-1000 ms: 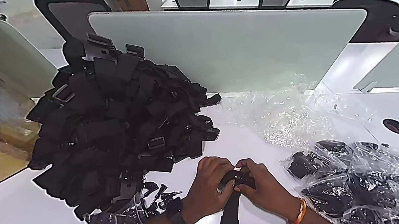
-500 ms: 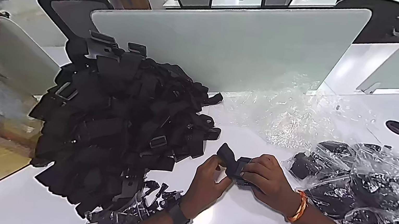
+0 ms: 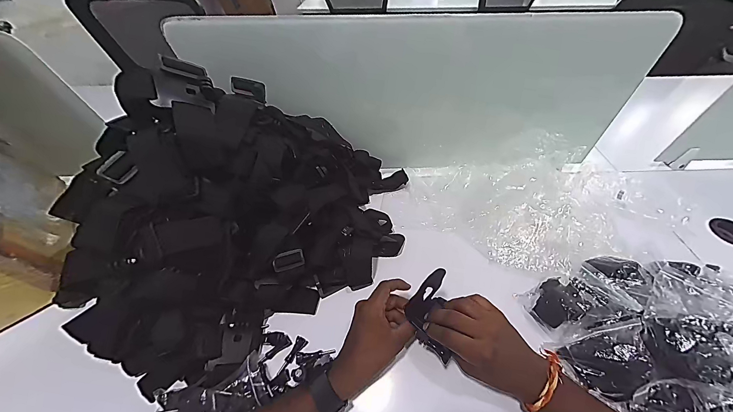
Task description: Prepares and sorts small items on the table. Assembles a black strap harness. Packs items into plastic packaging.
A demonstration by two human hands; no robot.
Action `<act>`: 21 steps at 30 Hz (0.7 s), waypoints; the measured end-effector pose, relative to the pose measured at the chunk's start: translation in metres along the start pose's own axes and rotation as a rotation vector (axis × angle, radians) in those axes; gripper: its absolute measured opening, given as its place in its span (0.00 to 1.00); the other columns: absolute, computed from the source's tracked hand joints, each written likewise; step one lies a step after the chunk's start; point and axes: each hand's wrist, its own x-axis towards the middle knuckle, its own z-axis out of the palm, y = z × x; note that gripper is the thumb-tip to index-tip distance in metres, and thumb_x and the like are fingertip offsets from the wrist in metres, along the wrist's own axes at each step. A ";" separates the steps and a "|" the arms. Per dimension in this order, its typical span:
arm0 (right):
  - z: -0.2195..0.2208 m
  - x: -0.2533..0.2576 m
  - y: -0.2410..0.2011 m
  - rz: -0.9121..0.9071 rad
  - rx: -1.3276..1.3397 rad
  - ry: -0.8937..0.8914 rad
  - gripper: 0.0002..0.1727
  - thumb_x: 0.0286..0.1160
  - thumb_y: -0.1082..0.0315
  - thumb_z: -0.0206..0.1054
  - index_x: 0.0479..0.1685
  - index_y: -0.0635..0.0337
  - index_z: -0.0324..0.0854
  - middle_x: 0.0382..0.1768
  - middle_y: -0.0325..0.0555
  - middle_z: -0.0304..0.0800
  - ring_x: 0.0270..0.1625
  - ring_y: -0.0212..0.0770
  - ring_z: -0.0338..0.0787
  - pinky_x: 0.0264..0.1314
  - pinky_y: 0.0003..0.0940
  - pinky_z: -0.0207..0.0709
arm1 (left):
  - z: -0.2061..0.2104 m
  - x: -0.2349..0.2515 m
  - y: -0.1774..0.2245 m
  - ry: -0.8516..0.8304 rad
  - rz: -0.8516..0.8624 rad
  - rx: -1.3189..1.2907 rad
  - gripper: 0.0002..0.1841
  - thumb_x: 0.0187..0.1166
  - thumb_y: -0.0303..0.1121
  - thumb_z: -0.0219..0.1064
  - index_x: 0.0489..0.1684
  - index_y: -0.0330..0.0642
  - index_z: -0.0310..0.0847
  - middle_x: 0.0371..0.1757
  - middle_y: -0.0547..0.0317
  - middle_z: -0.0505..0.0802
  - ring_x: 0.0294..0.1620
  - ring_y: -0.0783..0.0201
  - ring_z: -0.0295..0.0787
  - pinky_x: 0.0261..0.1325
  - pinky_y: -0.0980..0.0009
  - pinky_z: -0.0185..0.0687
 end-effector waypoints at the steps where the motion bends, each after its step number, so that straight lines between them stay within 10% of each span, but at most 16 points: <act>1: 0.000 0.000 0.000 -0.004 -0.018 0.003 0.14 0.82 0.72 0.60 0.56 0.49 0.87 0.60 0.38 0.92 0.61 0.43 0.88 0.60 0.41 0.79 | 0.000 0.001 0.001 -0.022 -0.040 -0.045 0.26 0.62 0.22 0.77 0.63 0.34 0.77 0.33 0.61 0.95 0.24 0.72 0.89 0.29 0.75 0.87; 8: -0.003 0.003 -0.004 0.025 -0.131 0.009 0.11 0.84 0.70 0.60 0.52 0.49 0.87 0.49 0.39 0.91 0.57 0.45 0.86 0.53 0.41 0.76 | -0.013 0.009 -0.004 -0.476 0.042 -0.522 0.44 0.60 0.09 0.64 0.84 0.24 0.48 0.66 0.40 0.87 0.63 0.51 0.91 0.67 0.53 0.88; 21: -0.012 0.004 0.000 -0.054 -0.035 -0.205 0.16 0.80 0.69 0.59 0.60 0.45 0.86 0.70 0.35 0.86 0.78 0.48 0.77 0.81 0.60 0.62 | -0.018 0.014 0.004 -0.370 -0.028 -0.505 0.39 0.63 0.09 0.70 0.82 0.29 0.62 0.61 0.49 0.89 0.51 0.59 0.93 0.50 0.62 0.93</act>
